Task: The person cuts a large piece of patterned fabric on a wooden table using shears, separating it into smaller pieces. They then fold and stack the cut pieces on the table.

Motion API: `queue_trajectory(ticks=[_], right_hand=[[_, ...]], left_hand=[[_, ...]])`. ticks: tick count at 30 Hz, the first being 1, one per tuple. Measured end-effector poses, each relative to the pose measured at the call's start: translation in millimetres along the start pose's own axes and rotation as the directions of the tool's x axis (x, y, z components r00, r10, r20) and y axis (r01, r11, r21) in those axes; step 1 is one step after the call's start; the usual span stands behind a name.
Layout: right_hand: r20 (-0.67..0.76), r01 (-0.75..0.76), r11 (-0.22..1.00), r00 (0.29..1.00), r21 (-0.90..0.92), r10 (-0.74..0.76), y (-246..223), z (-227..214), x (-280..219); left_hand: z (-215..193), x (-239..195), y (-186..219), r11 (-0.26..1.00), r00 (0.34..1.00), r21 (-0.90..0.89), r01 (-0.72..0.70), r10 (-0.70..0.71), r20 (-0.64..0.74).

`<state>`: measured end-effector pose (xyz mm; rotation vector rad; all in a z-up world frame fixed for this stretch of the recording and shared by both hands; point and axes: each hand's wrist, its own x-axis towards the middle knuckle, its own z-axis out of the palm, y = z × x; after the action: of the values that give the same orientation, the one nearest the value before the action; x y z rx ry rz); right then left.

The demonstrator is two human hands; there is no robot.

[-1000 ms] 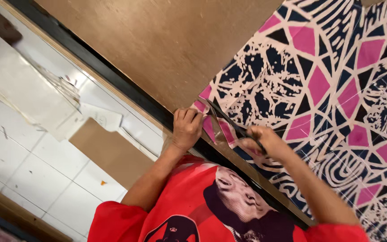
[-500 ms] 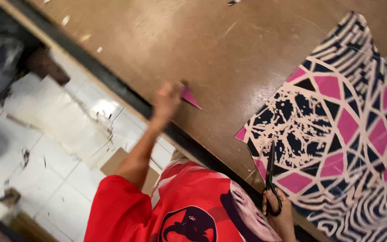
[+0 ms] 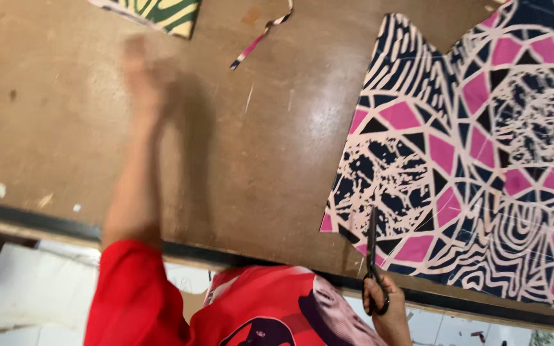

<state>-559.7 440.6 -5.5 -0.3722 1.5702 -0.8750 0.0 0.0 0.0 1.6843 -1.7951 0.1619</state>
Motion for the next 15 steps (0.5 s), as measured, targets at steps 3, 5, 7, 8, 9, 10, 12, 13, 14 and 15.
queue_trajectory(ticks=[3,5,7,8,9,10,12,13,14,15], right_hand=[[-0.015,0.009,1.000,1.000,0.026,-0.009,7,3,2],[-0.051,0.016,0.998,0.999,0.053,-0.014,13,2,7],[-0.096,0.033,0.998,0.995,0.050,-0.028,18,2,14],[-0.116,0.041,0.998,0.993,0.039,-0.036,19,1,18],[-0.134,0.040,0.999,0.990,0.030,-0.035,24,0,18],[-0.153,0.038,0.999,0.988,0.022,-0.035,28,0,21],[-0.204,-0.041,0.999,0.978,0.012,0.042,34,-6,25],[-0.233,-0.079,0.997,0.969,0.009,0.079,38,-10,26],[-0.220,-0.081,0.996,0.973,-0.036,0.072,40,-16,26],[-0.204,-0.081,0.994,0.977,-0.076,0.064,40,-20,31]], left_hand=[[91,47,89,0.989,0.988,-0.131,-0.070,0.087,0.125],[124,71,129,0.996,0.976,-0.068,0.051,-0.036,0.213],[138,81,149,0.992,0.947,0.006,0.127,-0.123,0.298],[146,86,154,0.994,0.920,0.087,0.069,-0.097,0.379],[149,82,149,0.986,0.881,0.166,0.003,-0.082,0.467],[151,71,139,0.995,0.882,0.098,-0.008,-0.039,0.469],[154,37,111,0.998,0.884,-0.047,-0.034,0.052,0.465],[150,16,89,0.994,0.860,-0.077,0.083,-0.032,0.510],[135,-7,60,0.974,0.826,-0.102,0.200,-0.112,0.553],[106,-20,30,0.953,0.836,-0.112,0.283,-0.188,0.516]])
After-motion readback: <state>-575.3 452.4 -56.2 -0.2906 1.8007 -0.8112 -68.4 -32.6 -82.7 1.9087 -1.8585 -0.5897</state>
